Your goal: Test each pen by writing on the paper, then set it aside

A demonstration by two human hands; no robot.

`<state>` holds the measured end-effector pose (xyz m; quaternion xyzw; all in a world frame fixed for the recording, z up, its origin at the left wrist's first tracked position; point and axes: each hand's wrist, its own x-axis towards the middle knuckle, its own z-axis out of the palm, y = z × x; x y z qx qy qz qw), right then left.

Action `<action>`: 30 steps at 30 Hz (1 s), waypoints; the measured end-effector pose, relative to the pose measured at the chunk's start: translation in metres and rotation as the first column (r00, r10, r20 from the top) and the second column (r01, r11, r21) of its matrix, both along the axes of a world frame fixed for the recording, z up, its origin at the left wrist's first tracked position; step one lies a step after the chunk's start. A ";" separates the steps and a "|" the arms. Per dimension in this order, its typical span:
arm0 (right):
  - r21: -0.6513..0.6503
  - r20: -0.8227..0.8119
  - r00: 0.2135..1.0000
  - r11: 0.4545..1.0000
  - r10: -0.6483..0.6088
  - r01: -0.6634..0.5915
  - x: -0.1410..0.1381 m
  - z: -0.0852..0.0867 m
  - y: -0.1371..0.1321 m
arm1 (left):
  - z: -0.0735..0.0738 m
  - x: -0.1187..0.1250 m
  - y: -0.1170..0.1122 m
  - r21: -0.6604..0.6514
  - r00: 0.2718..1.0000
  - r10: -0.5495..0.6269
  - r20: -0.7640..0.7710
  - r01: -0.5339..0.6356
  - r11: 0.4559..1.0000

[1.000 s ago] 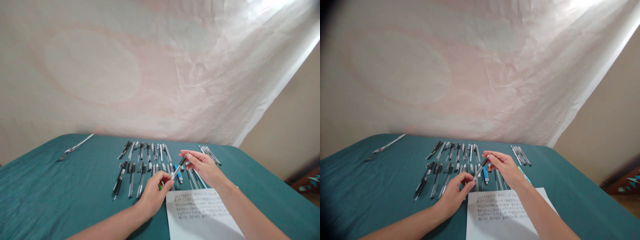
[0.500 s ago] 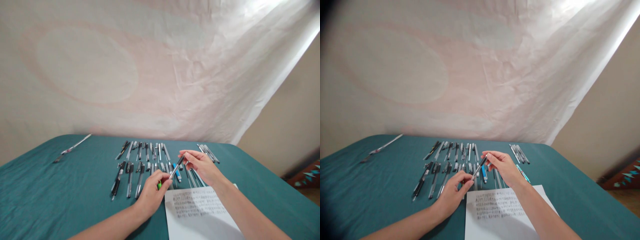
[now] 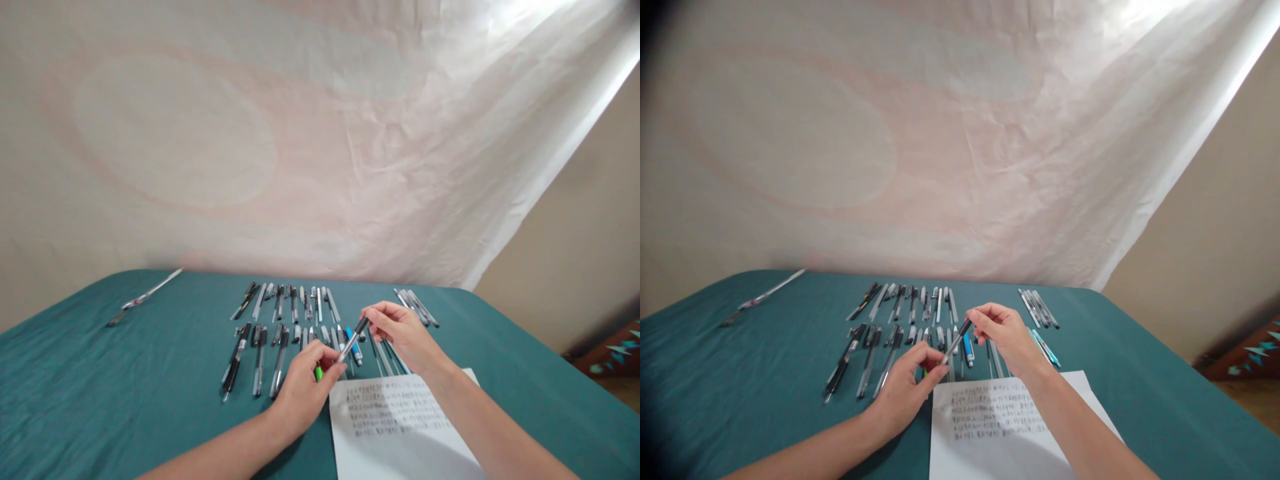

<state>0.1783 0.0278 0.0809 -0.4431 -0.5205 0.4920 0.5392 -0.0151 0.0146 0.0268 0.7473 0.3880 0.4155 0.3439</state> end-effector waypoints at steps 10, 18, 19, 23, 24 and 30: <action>0.005 -0.030 0.999 0.999 0.045 -0.045 -0.006 0.003 -0.003 | 0.000 0.001 0.001 -0.007 1.000 0.021 0.008 -0.021 1.000; -0.026 -0.048 0.998 0.999 0.026 -0.027 -0.004 0.003 -0.004 | -0.001 0.001 0.000 -0.002 0.999 0.035 0.001 -0.035 0.999; -0.020 -0.074 0.996 0.998 0.058 -0.060 -0.005 0.003 -0.005 | -0.001 0.000 0.000 -0.002 0.999 0.036 0.005 -0.036 0.999; 0.027 -0.075 0.995 0.997 0.069 -0.067 -0.007 0.001 -0.004 | -0.001 0.000 0.000 -0.007 0.999 0.035 0.006 -0.035 0.999; 0.035 -0.056 0.997 0.998 0.049 -0.047 -0.007 0.001 -0.004 | -0.002 0.000 0.000 -0.009 0.999 0.034 0.005 -0.034 0.999; 0.015 -0.025 1.000 1.000 0.005 -0.005 -0.006 -0.001 -0.003 | 0.000 0.002 -0.002 -0.030 1.000 0.026 0.001 -0.026 0.999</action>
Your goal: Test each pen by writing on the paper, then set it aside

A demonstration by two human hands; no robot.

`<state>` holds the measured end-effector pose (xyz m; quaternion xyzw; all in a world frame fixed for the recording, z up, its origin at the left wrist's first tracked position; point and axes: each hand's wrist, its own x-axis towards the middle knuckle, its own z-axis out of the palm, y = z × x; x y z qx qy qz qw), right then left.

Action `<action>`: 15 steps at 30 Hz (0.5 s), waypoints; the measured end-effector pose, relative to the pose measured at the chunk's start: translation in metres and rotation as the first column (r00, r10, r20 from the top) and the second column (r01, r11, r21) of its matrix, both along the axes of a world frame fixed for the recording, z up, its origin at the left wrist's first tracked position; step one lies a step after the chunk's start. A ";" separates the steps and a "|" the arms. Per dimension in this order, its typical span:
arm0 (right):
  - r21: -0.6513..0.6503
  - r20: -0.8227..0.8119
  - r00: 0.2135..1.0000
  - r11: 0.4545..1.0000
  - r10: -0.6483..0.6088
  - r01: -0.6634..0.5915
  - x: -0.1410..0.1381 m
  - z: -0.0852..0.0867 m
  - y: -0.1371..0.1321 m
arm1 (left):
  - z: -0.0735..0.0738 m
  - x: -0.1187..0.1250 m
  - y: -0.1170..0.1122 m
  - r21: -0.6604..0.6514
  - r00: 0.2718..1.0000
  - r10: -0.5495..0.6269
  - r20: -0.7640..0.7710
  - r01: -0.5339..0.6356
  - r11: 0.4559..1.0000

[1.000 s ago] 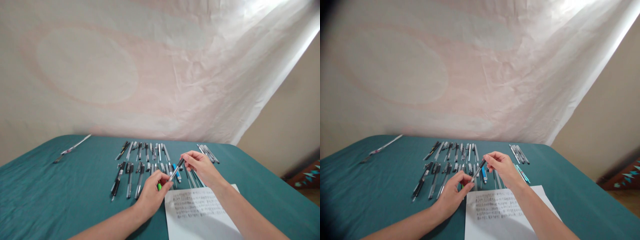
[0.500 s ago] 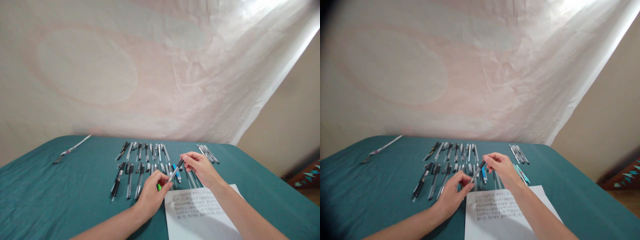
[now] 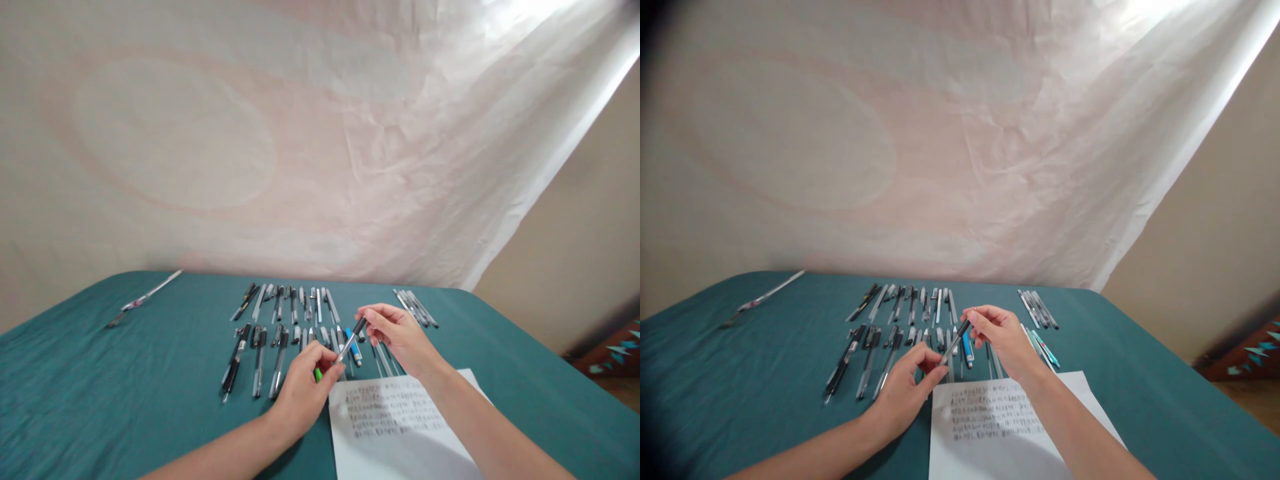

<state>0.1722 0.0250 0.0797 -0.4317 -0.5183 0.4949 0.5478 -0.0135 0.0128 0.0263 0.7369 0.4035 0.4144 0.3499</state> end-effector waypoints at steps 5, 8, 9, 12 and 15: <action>0.110 0.177 0.982 0.993 -0.061 0.042 0.005 0.004 0.000 | 0.003 -0.001 0.002 -0.007 1.000 0.007 0.009 -0.007 1.000; 0.425 0.522 0.795 0.903 -0.309 0.072 0.013 0.009 -0.004 | 0.004 -0.001 0.004 -0.013 1.000 0.025 0.008 -0.025 1.000; 0.494 0.639 0.684 0.869 -0.352 -0.014 0.015 0.010 -0.006 | 0.004 0.000 0.004 -0.010 1.000 0.025 0.001 -0.025 1.000; 0.467 0.867 0.347 0.826 -0.358 -0.316 0.019 0.012 -0.012 | 0.004 0.000 0.000 0.025 0.999 -0.017 -0.051 0.019 1.000; 0.450 0.893 0.183 0.799 -0.411 -0.399 0.022 0.011 -0.012 | 0.005 0.000 -0.006 0.064 0.988 -0.114 -0.102 0.121 0.991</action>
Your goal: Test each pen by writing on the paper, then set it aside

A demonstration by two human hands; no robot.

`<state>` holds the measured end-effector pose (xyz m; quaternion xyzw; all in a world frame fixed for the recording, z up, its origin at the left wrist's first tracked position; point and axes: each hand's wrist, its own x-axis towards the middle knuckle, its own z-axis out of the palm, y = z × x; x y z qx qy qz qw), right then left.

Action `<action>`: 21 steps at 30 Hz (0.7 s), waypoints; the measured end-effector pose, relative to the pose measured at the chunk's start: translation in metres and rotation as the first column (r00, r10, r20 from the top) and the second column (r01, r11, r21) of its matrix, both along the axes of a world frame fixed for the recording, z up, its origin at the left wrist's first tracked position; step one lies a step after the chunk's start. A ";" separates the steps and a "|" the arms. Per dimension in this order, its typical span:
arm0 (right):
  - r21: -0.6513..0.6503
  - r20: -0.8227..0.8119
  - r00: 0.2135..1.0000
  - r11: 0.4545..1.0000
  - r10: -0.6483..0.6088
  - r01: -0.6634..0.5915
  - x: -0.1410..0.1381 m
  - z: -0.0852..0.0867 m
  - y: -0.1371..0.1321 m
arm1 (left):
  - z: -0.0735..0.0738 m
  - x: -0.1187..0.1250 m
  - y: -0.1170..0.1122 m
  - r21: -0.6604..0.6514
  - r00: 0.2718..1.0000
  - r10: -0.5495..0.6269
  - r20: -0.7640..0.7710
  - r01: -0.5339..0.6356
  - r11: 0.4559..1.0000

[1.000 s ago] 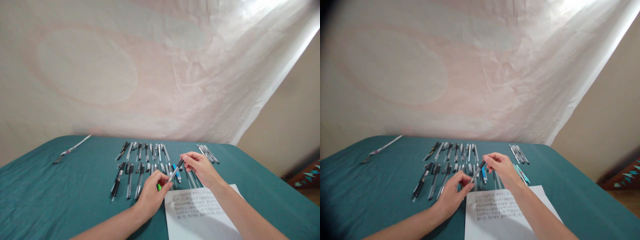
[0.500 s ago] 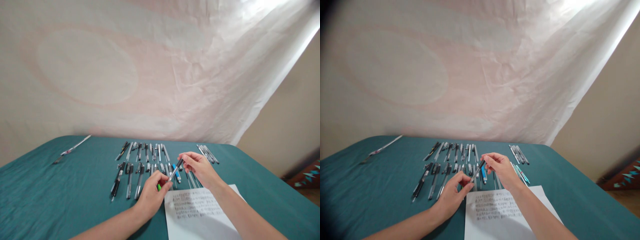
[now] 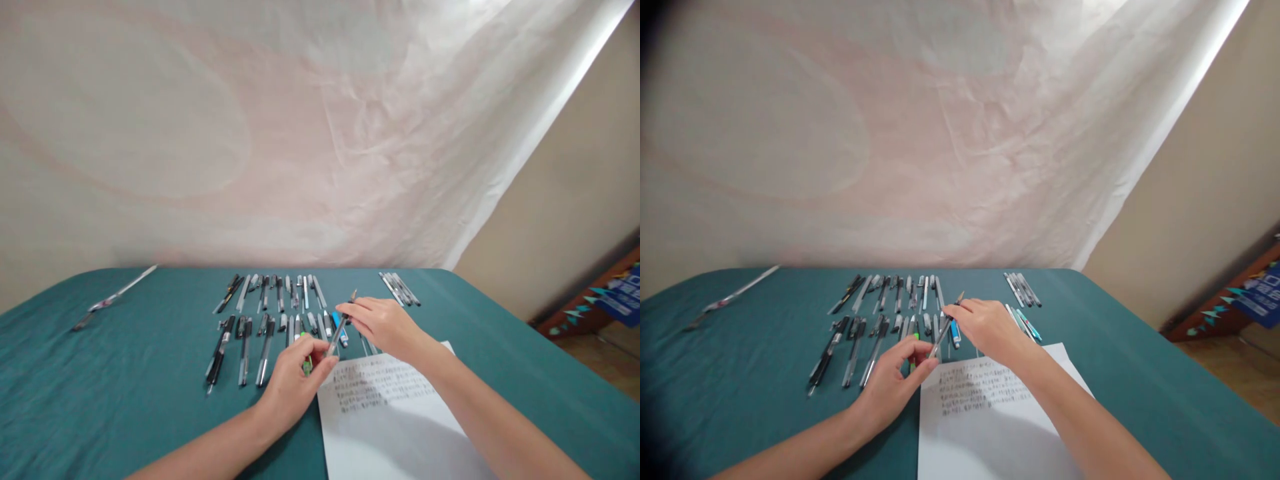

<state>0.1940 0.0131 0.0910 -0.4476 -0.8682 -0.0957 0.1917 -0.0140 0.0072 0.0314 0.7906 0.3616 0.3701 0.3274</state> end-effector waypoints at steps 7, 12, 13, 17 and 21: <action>-0.070 -0.249 0.961 0.992 -0.116 0.102 0.035 0.001 -0.012 | 0.014 -0.002 -0.016 0.174 0.877 -0.387 -0.284 0.444 0.879; -0.331 -0.500 0.791 0.922 -0.352 0.201 0.071 -0.033 -0.046 | 0.016 0.002 -0.022 0.218 0.713 -0.471 -0.519 0.643 0.734; -0.391 -0.540 0.731 0.894 -0.417 0.221 0.079 -0.042 -0.053 | 0.016 0.003 -0.022 0.218 0.702 -0.468 -0.537 0.651 0.727; -0.542 -0.618 0.534 0.805 -0.576 0.242 0.107 -0.070 -0.079 | 0.016 0.004 -0.020 0.190 0.677 -0.468 -0.568 0.661 0.726; -0.606 -0.632 0.472 0.772 -0.615 0.195 0.117 -0.080 -0.098 | 0.016 0.004 -0.019 0.183 0.676 -0.463 -0.573 0.657 0.731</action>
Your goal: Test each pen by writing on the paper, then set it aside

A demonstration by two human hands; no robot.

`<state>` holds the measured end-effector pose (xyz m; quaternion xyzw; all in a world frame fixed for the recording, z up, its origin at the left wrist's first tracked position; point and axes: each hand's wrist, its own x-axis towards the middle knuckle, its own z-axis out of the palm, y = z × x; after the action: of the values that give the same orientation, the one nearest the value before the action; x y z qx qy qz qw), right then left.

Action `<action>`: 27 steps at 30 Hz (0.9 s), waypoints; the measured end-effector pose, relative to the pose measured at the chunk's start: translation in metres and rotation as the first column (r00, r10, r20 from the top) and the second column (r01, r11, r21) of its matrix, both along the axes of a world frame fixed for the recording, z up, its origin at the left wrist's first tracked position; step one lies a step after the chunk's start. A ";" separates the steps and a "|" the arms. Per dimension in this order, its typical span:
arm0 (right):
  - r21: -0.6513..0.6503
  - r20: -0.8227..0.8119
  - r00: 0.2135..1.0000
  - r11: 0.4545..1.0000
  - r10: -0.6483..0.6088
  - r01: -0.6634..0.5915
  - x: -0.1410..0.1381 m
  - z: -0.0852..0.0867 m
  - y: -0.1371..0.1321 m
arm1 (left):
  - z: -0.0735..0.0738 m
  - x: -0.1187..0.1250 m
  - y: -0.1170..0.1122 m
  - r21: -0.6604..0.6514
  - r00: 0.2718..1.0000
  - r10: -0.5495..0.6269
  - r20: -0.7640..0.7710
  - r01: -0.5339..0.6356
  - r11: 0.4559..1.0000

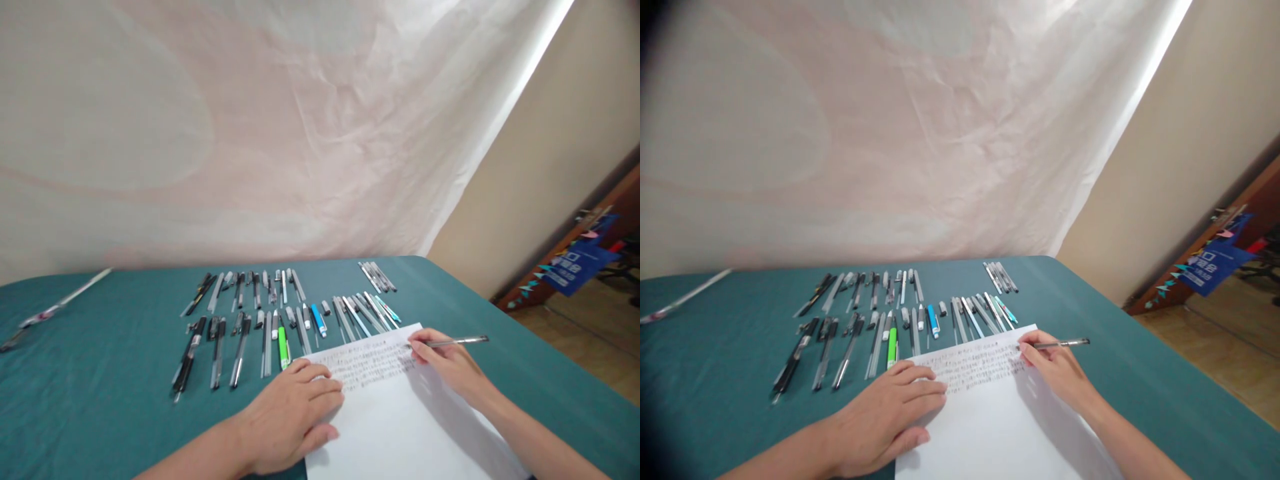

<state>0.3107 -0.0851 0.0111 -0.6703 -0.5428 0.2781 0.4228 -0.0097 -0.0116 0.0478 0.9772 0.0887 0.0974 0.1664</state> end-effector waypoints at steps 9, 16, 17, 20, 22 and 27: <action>0.002 -0.002 0.998 0.998 -0.069 0.069 -0.002 -0.003 -0.013 | -0.001 0.000 0.000 -0.017 1.000 0.003 0.001 -0.003 1.000; 0.045 0.063 0.974 0.975 -0.219 0.216 0.008 -0.017 -0.018 | 0.001 0.002 0.000 -0.028 0.999 0.008 0.032 -0.007 1.000; 0.048 0.060 0.972 0.973 -0.228 0.225 0.009 -0.018 -0.018 | 0.001 0.002 0.000 -0.028 1.000 0.010 0.028 -0.009 1.000; 0.071 0.091 0.973 0.976 -0.211 0.205 0.010 -0.020 -0.018 | 0.002 0.002 0.000 -0.024 0.999 0.007 0.032 -0.006 1.000; 0.099 0.131 0.974 0.980 -0.185 0.173 0.010 -0.019 -0.018 | 0.002 0.002 0.000 -0.021 0.999 0.008 0.043 -0.007 1.000; 0.132 0.185 0.972 0.984 -0.146 0.122 0.007 -0.017 -0.020 | 0.003 0.003 -0.001 -0.027 1.000 0.011 0.008 -0.010 1.000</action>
<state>0.3182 -0.1046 -0.0058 -0.7027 -0.5506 0.1493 0.4251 -0.0071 -0.0125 0.0504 0.9740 0.0944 0.1012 0.1795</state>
